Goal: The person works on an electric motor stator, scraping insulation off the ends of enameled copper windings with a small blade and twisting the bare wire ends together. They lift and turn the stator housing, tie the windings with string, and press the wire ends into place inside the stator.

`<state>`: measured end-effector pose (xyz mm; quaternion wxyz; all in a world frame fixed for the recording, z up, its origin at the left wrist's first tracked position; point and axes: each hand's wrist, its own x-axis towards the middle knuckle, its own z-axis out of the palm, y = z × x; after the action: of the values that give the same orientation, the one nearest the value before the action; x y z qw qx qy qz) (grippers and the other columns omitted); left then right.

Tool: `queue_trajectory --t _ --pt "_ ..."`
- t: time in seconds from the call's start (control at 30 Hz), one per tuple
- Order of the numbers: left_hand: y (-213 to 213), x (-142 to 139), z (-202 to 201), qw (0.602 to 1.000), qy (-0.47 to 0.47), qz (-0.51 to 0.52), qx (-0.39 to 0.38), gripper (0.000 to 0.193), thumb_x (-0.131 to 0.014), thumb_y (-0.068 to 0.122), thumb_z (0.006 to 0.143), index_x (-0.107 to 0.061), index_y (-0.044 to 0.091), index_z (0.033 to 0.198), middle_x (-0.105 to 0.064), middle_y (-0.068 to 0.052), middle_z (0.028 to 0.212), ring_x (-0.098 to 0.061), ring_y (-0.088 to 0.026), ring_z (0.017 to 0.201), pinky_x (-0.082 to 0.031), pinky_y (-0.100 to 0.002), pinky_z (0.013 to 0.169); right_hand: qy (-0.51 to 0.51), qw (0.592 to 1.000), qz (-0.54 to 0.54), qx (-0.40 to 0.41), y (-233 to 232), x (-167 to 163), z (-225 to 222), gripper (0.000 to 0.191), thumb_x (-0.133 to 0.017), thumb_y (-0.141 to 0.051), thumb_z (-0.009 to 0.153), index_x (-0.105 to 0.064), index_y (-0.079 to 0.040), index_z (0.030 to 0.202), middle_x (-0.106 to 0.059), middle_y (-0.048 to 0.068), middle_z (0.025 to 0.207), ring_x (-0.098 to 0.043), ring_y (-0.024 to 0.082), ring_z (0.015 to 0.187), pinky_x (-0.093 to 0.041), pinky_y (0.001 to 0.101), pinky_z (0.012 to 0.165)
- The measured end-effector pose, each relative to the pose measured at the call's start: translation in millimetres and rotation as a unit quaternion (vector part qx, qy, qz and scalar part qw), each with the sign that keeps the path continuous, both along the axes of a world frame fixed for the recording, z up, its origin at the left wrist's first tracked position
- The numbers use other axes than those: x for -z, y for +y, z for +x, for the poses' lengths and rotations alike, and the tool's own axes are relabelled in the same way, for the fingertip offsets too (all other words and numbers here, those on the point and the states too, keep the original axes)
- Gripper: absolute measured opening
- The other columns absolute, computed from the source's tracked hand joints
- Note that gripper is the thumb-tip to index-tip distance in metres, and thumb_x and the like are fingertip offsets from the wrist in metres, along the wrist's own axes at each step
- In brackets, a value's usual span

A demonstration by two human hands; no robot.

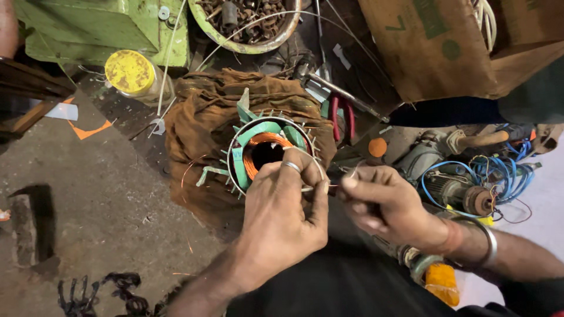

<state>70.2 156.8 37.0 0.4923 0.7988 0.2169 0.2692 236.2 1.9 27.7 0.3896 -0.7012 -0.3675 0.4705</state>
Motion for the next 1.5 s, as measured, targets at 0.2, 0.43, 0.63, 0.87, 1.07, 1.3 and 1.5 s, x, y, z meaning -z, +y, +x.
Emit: queue_trajectory --t 0.2,0.43,0.63,0.87,1.07,1.3,1.5 --pt "1 1 -2 1.000 0.009 -0.023 0.010 0.025 -0.070 0.006 0.093 -0.046 0.005 0.099 -0.064 -0.006 0.080 -0.065 -0.032 0.077 -0.050 -0.043 0.081 -0.234 0.963 0.124 -0.042 -21 -14 17 0.016 -0.066 -0.012 0.096 -0.075 -0.003 0.106 -0.064 0.003 0.069 -0.058 0.009 0.051 -0.043 0.0253 0.047" --pt "2 0 -2 1.000 0.008 -0.006 0.014 0.024 -0.070 0.006 0.093 -0.046 0.006 0.097 -0.063 -0.007 0.082 -0.065 -0.033 0.079 -0.049 -0.043 0.079 -0.569 0.688 0.361 -0.269 25 -22 28 0.027 -0.081 -0.009 0.088 -0.071 0.000 0.112 -0.066 0.007 0.087 -0.054 0.014 0.056 -0.046 0.0293 0.050" --pt "4 -3 -3 1.000 0.003 -0.016 0.015 0.023 -0.070 0.006 0.091 -0.048 0.005 0.098 -0.064 -0.007 0.082 -0.066 -0.031 0.077 -0.049 -0.043 0.079 0.014 1.000 0.010 0.000 1 2 3 0.023 -0.078 -0.008 0.089 -0.071 -0.001 0.109 -0.065 0.007 0.084 -0.057 0.016 0.059 -0.046 0.0297 0.052" --pt "5 0 -3 0.999 0.009 -0.021 0.029 0.021 -0.069 0.006 0.091 -0.048 0.006 0.096 -0.065 -0.006 0.081 -0.066 -0.030 0.075 -0.050 -0.042 0.081 -0.460 0.841 0.239 -0.154 12 -28 25 0.021 -0.076 -0.006 0.091 -0.073 0.000 0.110 -0.066 0.008 0.082 -0.059 0.016 0.059 -0.047 0.0292 0.053" --pt "4 1 -4 0.999 0.001 -0.017 0.028 0.023 -0.069 0.005 0.092 -0.047 0.006 0.096 -0.063 -0.007 0.082 -0.065 -0.032 0.078 -0.049 -0.043 0.080 -0.431 0.853 0.246 -0.163 20 -19 13 0.013 -0.073 -0.006 0.089 -0.070 -0.002 0.102 -0.060 0.008 0.076 -0.056 0.016 0.057 -0.042 0.0293 0.052" --pt "4 0 -4 1.000 0.001 -0.021 0.016 0.022 -0.069 0.006 0.092 -0.048 0.006 0.097 -0.063 -0.007 0.082 -0.065 -0.032 0.077 -0.049 -0.043 0.078 0.064 0.998 -0.002 0.010 -2 -7 9 0.017 -0.075 -0.007 0.090 -0.071 0.001 0.105 -0.062 0.007 0.077 -0.057 0.014 0.056 -0.044 0.0287 0.051" --pt "5 0 -4 0.999 0.002 -0.029 0.026 0.020 -0.068 0.006 0.093 -0.048 0.006 0.096 -0.064 -0.005 0.081 -0.066 -0.029 0.075 -0.051 -0.042 0.082 -0.488 0.806 0.274 -0.191 -7 -39 28 0.021 -0.076 -0.007 0.091 -0.072 0.003 0.108 -0.064 0.006 0.078 -0.058 0.012 0.055 -0.046 0.0283 0.051"
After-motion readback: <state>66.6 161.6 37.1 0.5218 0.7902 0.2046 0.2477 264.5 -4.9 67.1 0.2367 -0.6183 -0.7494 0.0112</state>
